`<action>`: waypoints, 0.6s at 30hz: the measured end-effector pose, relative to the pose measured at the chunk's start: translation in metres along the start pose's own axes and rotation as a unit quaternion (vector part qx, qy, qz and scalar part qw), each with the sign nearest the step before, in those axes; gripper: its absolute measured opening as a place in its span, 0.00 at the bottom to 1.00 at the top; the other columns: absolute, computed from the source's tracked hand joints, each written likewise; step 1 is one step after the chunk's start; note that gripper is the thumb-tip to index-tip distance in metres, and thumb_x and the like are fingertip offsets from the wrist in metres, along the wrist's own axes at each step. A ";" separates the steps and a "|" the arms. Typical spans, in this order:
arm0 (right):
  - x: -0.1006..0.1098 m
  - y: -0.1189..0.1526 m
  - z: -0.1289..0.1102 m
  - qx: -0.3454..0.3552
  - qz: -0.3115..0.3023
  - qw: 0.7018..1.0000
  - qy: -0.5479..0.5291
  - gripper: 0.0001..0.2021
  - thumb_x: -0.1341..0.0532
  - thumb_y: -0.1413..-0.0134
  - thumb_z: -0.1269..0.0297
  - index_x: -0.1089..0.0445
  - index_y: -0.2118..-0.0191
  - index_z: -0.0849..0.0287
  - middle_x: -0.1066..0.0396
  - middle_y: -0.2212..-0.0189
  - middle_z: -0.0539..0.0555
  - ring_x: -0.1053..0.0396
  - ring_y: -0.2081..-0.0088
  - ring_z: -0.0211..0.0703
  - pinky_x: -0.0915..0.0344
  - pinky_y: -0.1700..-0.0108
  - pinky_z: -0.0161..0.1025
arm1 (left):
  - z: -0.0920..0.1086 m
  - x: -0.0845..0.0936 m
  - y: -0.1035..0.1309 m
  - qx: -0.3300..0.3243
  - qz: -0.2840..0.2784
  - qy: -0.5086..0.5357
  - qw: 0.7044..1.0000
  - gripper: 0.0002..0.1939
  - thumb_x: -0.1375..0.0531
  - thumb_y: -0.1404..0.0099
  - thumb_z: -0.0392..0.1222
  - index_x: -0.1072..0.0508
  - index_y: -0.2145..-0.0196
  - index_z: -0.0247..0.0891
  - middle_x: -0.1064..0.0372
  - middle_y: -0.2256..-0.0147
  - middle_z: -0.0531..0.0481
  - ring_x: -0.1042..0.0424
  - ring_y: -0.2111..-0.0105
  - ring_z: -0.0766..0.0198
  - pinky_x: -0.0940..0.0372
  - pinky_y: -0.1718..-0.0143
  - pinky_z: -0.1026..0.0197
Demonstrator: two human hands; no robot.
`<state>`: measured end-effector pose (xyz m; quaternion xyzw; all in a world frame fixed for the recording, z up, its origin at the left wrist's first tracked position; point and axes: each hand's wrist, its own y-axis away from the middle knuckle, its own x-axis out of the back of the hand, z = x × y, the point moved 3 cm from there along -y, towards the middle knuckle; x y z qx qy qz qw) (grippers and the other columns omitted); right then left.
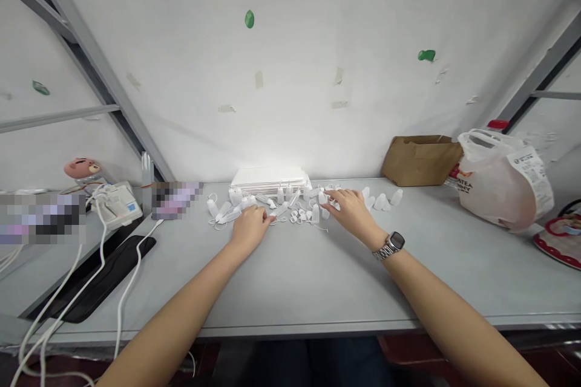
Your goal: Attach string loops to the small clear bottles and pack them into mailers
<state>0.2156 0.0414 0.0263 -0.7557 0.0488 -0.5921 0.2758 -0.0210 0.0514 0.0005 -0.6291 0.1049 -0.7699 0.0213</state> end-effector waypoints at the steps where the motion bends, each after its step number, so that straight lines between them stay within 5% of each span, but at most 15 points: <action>1: 0.001 0.000 0.000 0.000 0.003 1.000 -0.004 0.13 0.48 0.43 0.59 0.34 0.56 0.59 0.28 0.65 0.57 0.34 0.61 0.48 0.49 0.55 0.43 | -0.001 -0.001 -0.001 0.001 0.003 -0.002 1.000 0.15 0.50 0.38 0.50 0.30 0.72 0.38 0.31 0.66 0.46 0.32 0.63 0.58 0.42 0.71 0.62; 8: 0.015 -0.002 0.006 -0.035 0.074 0.996 -0.032 0.16 0.51 0.41 0.55 0.34 0.57 0.60 0.30 0.64 0.57 0.34 0.62 0.46 0.48 0.54 0.43 | -0.003 0.000 -0.002 0.009 0.041 0.009 0.999 0.11 0.48 0.39 0.44 0.34 0.59 0.38 0.32 0.62 0.46 0.32 0.63 0.58 0.41 0.69 0.61; 13: 0.031 -0.007 0.044 -0.169 0.108 0.979 -0.024 0.15 0.51 0.42 0.57 0.33 0.58 0.61 0.32 0.62 0.59 0.33 0.65 0.45 0.45 0.57 0.43 | -0.001 0.010 0.003 0.000 0.081 0.027 0.996 0.11 0.49 0.38 0.42 0.33 0.59 0.40 0.34 0.62 0.47 0.33 0.61 0.58 0.40 0.68 0.62; 16: 0.037 -0.006 0.073 -0.256 0.076 0.963 0.026 0.14 0.49 0.44 0.63 0.34 0.55 0.62 0.34 0.58 0.61 0.34 0.59 0.49 0.43 0.58 0.43 | 0.004 0.011 0.006 -0.022 0.054 0.047 0.997 0.10 0.48 0.39 0.44 0.32 0.61 0.41 0.33 0.64 0.48 0.34 0.62 0.60 0.40 0.68 0.62; 18: 0.038 -0.004 0.091 -0.306 0.004 0.950 0.054 0.15 0.48 0.46 0.66 0.35 0.54 0.63 0.36 0.56 0.63 0.36 0.55 0.53 0.43 0.59 0.43 | 0.007 0.006 0.007 -0.044 0.020 0.045 0.998 0.10 0.47 0.39 0.44 0.32 0.61 0.41 0.34 0.64 0.48 0.35 0.59 0.59 0.40 0.66 0.62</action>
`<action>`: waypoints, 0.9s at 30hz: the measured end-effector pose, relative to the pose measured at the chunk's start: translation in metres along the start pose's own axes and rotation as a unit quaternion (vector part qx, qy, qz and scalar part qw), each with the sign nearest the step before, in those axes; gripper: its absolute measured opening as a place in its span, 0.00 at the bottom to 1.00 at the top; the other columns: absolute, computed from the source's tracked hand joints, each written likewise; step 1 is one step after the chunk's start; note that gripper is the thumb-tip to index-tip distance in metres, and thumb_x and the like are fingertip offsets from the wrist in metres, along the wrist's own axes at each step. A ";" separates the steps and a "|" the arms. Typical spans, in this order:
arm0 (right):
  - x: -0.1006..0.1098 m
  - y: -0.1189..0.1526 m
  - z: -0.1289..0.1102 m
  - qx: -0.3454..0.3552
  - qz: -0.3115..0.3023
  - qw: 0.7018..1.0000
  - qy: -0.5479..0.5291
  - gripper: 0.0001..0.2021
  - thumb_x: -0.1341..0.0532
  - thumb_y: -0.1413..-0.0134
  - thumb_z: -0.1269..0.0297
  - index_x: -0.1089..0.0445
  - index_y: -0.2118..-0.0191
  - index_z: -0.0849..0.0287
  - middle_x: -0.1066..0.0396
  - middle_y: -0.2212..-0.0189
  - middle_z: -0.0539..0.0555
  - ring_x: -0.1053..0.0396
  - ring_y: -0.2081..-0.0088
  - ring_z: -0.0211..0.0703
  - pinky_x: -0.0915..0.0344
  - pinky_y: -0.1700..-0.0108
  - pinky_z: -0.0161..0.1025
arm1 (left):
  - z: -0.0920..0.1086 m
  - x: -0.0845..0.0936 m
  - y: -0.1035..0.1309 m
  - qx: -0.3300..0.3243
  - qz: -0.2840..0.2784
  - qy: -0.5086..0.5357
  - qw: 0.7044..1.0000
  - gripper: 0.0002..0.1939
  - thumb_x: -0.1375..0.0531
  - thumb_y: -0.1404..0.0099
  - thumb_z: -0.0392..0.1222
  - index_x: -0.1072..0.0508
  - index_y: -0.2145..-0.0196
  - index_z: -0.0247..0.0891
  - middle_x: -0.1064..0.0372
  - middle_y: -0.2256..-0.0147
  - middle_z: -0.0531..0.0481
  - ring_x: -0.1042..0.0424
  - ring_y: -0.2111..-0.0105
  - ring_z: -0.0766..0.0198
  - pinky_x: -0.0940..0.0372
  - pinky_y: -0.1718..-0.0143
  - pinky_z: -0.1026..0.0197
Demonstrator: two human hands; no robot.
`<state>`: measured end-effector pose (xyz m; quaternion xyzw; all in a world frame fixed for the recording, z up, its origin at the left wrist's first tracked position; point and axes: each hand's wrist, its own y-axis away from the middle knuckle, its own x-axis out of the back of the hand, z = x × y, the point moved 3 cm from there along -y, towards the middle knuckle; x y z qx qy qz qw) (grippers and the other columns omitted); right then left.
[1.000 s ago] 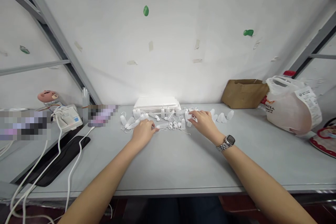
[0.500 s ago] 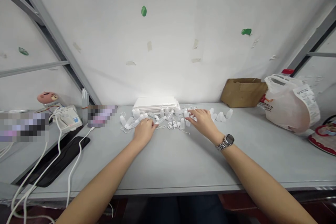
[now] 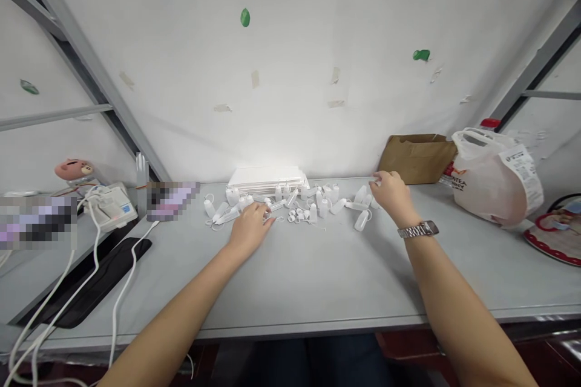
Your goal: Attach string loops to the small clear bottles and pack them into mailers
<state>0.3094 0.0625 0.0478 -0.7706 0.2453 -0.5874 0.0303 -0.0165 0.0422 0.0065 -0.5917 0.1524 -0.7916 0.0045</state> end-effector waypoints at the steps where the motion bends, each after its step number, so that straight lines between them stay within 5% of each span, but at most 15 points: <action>1: -0.001 -0.003 0.006 -0.019 -0.045 0.999 0.018 0.14 0.48 0.47 0.68 0.35 0.55 0.63 0.36 0.56 0.64 0.37 0.55 0.54 0.42 0.60 0.43 | 0.001 -0.003 0.000 -0.007 -0.014 -0.007 1.000 0.11 0.47 0.39 0.44 0.31 0.61 0.40 0.34 0.63 0.47 0.35 0.58 0.58 0.40 0.65 0.62; 6: -0.004 -0.002 0.014 -0.033 -0.214 0.976 0.011 0.07 0.44 0.51 0.66 0.32 0.71 0.65 0.29 0.71 0.59 0.30 0.71 0.43 0.39 0.72 0.36 | 0.002 -0.012 0.000 -0.016 -0.029 -0.024 0.999 0.09 0.49 0.39 0.39 0.30 0.63 0.38 0.34 0.63 0.44 0.37 0.56 0.55 0.40 0.62 0.59; 10: -0.016 0.014 0.001 -0.010 -0.323 0.946 0.002 0.14 0.41 0.53 0.58 0.34 0.79 0.64 0.31 0.82 0.57 0.33 0.82 0.40 0.39 0.79 0.35 | 0.002 -0.013 -0.002 -0.016 -0.029 0.009 0.999 0.08 0.49 0.40 0.36 0.31 0.67 0.37 0.34 0.65 0.45 0.37 0.58 0.55 0.40 0.61 0.58; 17: -0.032 0.028 -0.018 0.008 -0.357 0.934 -0.027 0.12 0.42 0.51 0.62 0.35 0.79 0.65 0.31 0.84 0.57 0.33 0.84 0.39 0.38 0.79 0.34 | 0.005 -0.014 -0.002 -0.035 -0.047 0.059 0.997 0.05 0.48 0.41 0.37 0.33 0.70 0.38 0.33 0.66 0.48 0.35 0.59 0.58 0.41 0.61 0.60; 21: -0.028 0.021 -0.018 0.010 -0.301 0.953 -0.034 0.12 0.46 0.48 0.61 0.34 0.74 0.65 0.29 0.76 0.60 0.30 0.76 0.43 0.39 0.74 0.36 | 0.001 -0.008 -0.001 -0.003 -0.056 0.074 0.996 0.07 0.48 0.40 0.42 0.34 0.67 0.39 0.34 0.66 0.48 0.34 0.63 0.58 0.41 0.66 0.60; 27: -0.021 0.007 -0.006 -0.011 -0.016 1.000 -0.005 0.15 0.44 0.49 0.58 0.38 0.58 0.63 0.34 0.60 0.62 0.33 0.61 0.50 0.42 0.68 0.38 | -0.006 0.010 0.000 0.057 -0.066 0.066 0.994 0.11 0.48 0.41 0.49 0.33 0.67 0.40 0.31 0.63 0.48 0.32 0.65 0.58 0.45 0.72 0.63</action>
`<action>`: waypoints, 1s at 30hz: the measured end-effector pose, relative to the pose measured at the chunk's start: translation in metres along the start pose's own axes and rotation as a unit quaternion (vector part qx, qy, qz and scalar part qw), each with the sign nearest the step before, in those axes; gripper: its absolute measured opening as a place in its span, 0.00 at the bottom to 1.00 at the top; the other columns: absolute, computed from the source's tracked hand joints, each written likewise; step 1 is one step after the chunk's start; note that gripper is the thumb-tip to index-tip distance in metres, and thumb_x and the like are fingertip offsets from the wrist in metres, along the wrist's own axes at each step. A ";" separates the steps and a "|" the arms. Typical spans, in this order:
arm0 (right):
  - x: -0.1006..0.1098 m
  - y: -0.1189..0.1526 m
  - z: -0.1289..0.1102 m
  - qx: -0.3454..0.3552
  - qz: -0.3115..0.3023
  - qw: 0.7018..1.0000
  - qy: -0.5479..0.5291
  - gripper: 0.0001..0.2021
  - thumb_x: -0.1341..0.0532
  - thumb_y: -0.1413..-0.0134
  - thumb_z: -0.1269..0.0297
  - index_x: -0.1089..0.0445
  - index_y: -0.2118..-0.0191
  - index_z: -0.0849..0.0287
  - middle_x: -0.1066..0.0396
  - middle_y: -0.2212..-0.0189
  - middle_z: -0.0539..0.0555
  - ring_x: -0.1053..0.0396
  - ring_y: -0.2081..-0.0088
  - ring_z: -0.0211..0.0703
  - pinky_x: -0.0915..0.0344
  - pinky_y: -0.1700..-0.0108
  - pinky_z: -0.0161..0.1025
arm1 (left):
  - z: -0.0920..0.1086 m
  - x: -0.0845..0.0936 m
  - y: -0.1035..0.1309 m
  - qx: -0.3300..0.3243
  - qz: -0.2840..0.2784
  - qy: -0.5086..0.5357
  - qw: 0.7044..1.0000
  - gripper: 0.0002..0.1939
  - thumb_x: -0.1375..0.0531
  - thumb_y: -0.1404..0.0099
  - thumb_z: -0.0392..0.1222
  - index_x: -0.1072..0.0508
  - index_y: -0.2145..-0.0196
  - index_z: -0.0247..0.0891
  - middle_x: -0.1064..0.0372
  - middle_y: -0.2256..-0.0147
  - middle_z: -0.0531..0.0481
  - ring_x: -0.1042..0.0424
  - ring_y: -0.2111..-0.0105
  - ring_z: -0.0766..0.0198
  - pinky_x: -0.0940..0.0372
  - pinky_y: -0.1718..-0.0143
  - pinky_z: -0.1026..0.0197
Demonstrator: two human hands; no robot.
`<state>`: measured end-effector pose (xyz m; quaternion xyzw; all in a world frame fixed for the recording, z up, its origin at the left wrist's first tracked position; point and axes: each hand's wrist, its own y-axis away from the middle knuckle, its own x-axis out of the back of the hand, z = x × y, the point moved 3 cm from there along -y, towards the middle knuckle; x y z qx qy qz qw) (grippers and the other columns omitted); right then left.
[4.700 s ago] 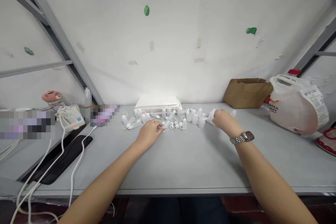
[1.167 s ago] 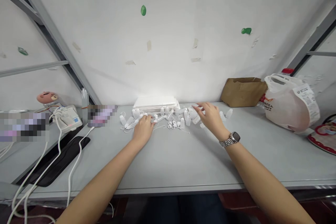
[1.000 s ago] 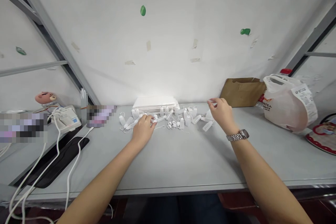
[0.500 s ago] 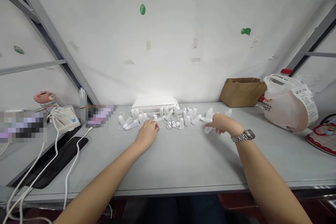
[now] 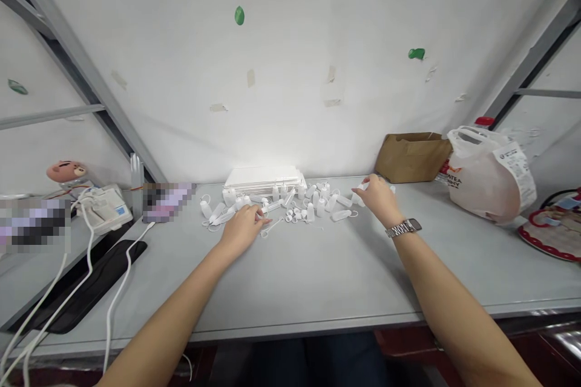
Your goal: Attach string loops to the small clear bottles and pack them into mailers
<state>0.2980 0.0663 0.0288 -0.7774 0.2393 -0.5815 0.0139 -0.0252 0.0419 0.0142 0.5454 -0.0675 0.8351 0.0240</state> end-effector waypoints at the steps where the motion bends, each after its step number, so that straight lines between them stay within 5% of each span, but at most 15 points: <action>1: -0.002 -0.001 0.001 0.000 0.009 1.000 -0.003 0.16 0.43 0.49 0.58 0.38 0.58 0.62 0.34 0.59 0.62 0.33 0.62 0.50 0.43 0.68 0.38 | 0.001 0.003 0.000 0.011 0.008 -0.002 1.000 0.11 0.50 0.40 0.48 0.33 0.66 0.41 0.30 0.64 0.48 0.32 0.65 0.58 0.46 0.73 0.63; 7: -0.019 -0.002 0.000 0.018 -0.024 1.000 0.009 0.12 0.43 0.49 0.60 0.36 0.61 0.62 0.35 0.60 0.60 0.34 0.63 0.48 0.45 0.69 0.37 | 0.000 0.007 0.000 0.052 -0.029 -0.009 0.998 0.11 0.51 0.40 0.48 0.33 0.68 0.41 0.28 0.71 0.51 0.31 0.69 0.58 0.48 0.75 0.63; 14: -0.024 -0.002 0.000 0.028 -0.058 0.998 0.022 0.08 0.43 0.51 0.63 0.34 0.67 0.62 0.34 0.63 0.60 0.33 0.65 0.49 0.45 0.71 0.38 | -0.011 -0.013 -0.004 -0.014 -0.111 0.047 0.993 0.13 0.40 0.51 0.46 0.31 0.67 0.40 0.30 0.65 0.49 0.31 0.67 0.60 0.43 0.72 0.64; 19: -0.001 0.003 -0.008 0.032 0.070 0.994 -0.081 0.12 0.47 0.46 0.56 0.39 0.68 0.61 0.34 0.65 0.59 0.33 0.67 0.47 0.42 0.69 0.39 | -0.011 -0.018 -0.005 -0.011 -0.084 0.058 0.995 0.07 0.43 0.48 0.37 0.31 0.68 0.39 0.31 0.65 0.49 0.31 0.65 0.60 0.41 0.69 0.63; 21: 0.012 0.010 -0.015 0.041 0.114 0.972 -0.201 0.14 0.47 0.47 0.52 0.41 0.65 0.59 0.33 0.68 0.56 0.33 0.69 0.45 0.39 0.70 0.39 | -0.009 -0.018 -0.005 -0.006 -0.068 0.062 0.996 0.08 0.43 0.48 0.36 0.31 0.67 0.39 0.31 0.65 0.48 0.32 0.64 0.59 0.41 0.69 0.63; 23: 0.019 0.019 -0.026 0.055 0.087 0.939 -0.327 0.18 0.46 0.49 0.48 0.42 0.64 0.58 0.33 0.71 0.54 0.31 0.70 0.44 0.37 0.74 0.37 | -0.007 -0.017 -0.005 -0.003 -0.051 0.069 0.996 0.09 0.44 0.47 0.36 0.31 0.66 0.38 0.31 0.65 0.47 0.32 0.64 0.58 0.41 0.69 0.62; 30: 0.022 0.065 -0.076 0.106 -0.161 0.793 -0.578 0.18 0.44 0.51 0.47 0.42 0.67 0.58 0.32 0.64 0.56 0.28 0.63 0.49 0.33 0.82 0.33 | -0.005 -0.008 -0.008 0.006 0.009 0.191 0.982 0.08 0.45 0.47 0.35 0.28 0.67 0.37 0.28 0.68 0.47 0.30 0.65 0.60 0.37 0.65 0.60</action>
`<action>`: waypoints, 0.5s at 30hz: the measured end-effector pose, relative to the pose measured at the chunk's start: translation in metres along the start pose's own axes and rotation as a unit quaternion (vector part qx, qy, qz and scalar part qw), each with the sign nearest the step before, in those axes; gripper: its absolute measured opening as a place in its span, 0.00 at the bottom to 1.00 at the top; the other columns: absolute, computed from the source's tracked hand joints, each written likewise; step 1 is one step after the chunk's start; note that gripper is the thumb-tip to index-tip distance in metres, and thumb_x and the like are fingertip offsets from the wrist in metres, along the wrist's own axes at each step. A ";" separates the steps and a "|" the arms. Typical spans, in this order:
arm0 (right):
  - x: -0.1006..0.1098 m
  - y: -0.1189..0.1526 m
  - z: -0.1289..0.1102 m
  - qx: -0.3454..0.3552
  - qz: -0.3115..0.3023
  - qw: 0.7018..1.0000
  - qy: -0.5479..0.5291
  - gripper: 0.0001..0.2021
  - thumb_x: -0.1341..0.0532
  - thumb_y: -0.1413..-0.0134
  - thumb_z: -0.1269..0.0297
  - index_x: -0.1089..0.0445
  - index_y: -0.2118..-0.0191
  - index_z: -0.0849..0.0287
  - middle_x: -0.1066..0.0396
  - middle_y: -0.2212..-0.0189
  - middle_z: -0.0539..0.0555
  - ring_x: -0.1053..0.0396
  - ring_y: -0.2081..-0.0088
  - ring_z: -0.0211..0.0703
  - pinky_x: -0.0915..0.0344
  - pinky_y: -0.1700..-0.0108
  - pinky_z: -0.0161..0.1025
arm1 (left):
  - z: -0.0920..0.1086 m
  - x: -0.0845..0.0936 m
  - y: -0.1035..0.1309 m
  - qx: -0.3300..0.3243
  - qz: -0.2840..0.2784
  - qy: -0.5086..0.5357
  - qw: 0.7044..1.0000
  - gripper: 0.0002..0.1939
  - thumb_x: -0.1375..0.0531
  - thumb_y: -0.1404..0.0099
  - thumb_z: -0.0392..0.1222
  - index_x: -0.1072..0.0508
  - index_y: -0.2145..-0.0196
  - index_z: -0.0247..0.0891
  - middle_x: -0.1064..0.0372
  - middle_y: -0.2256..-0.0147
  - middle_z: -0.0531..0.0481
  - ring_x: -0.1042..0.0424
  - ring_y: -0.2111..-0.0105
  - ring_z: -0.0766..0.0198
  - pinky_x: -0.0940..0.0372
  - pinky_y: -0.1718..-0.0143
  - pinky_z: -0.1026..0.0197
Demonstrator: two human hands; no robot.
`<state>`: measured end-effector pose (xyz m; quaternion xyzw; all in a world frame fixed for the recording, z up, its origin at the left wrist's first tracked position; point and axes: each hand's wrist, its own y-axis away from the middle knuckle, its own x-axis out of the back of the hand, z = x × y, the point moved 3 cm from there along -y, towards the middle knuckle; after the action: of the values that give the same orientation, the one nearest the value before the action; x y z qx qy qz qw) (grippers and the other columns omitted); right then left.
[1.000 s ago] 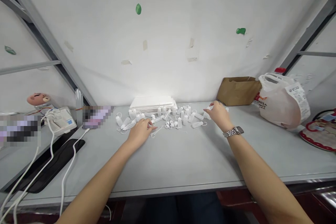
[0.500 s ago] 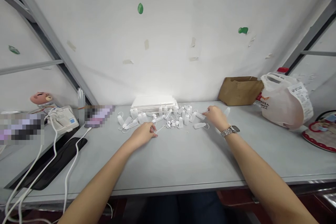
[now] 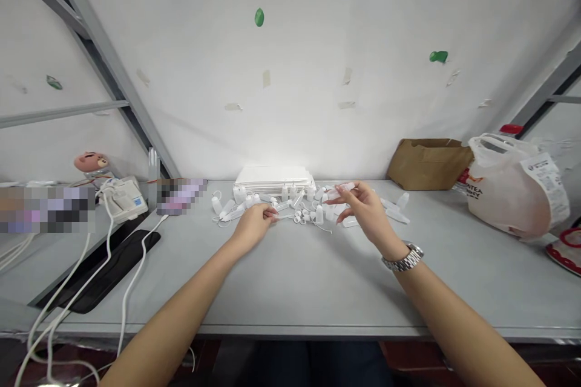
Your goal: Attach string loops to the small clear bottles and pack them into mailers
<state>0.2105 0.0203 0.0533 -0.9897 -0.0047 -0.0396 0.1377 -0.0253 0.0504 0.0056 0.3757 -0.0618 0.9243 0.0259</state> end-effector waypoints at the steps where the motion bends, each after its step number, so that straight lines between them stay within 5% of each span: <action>1: -0.007 0.003 0.000 -0.013 -0.025 0.999 -0.024 0.17 0.44 0.51 0.48 0.43 0.67 0.58 0.32 0.63 0.57 0.28 0.63 0.48 0.32 0.81 0.33 | 0.000 0.001 -0.001 0.008 0.008 0.048 0.999 0.08 0.43 0.48 0.36 0.28 0.68 0.37 0.28 0.69 0.47 0.29 0.67 0.60 0.36 0.65 0.60; 7: -0.036 0.015 0.012 -0.075 -0.133 0.988 -0.028 0.13 0.38 0.54 0.57 0.40 0.67 0.59 0.31 0.71 0.52 0.28 0.70 0.41 0.29 0.70 0.38 | 0.005 -0.001 -0.003 0.037 0.001 0.268 0.963 0.14 0.36 0.55 0.39 0.27 0.68 0.32 0.28 0.70 0.46 0.28 0.70 0.61 0.34 0.64 0.56; 15: -0.042 0.015 0.032 -0.090 -0.144 0.985 -0.024 0.15 0.39 0.54 0.54 0.43 0.68 0.59 0.29 0.67 0.55 0.27 0.70 0.42 0.30 0.71 0.38 | 0.013 -0.002 0.004 0.056 -0.038 0.350 0.934 0.20 0.32 0.61 0.43 0.26 0.68 0.32 0.25 0.70 0.44 0.28 0.65 0.57 0.35 0.59 0.52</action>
<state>0.1712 0.0145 0.0147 -0.9876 -0.1474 -0.0355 0.0403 -0.0149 0.0444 0.0131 0.0312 0.0173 0.9976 0.0596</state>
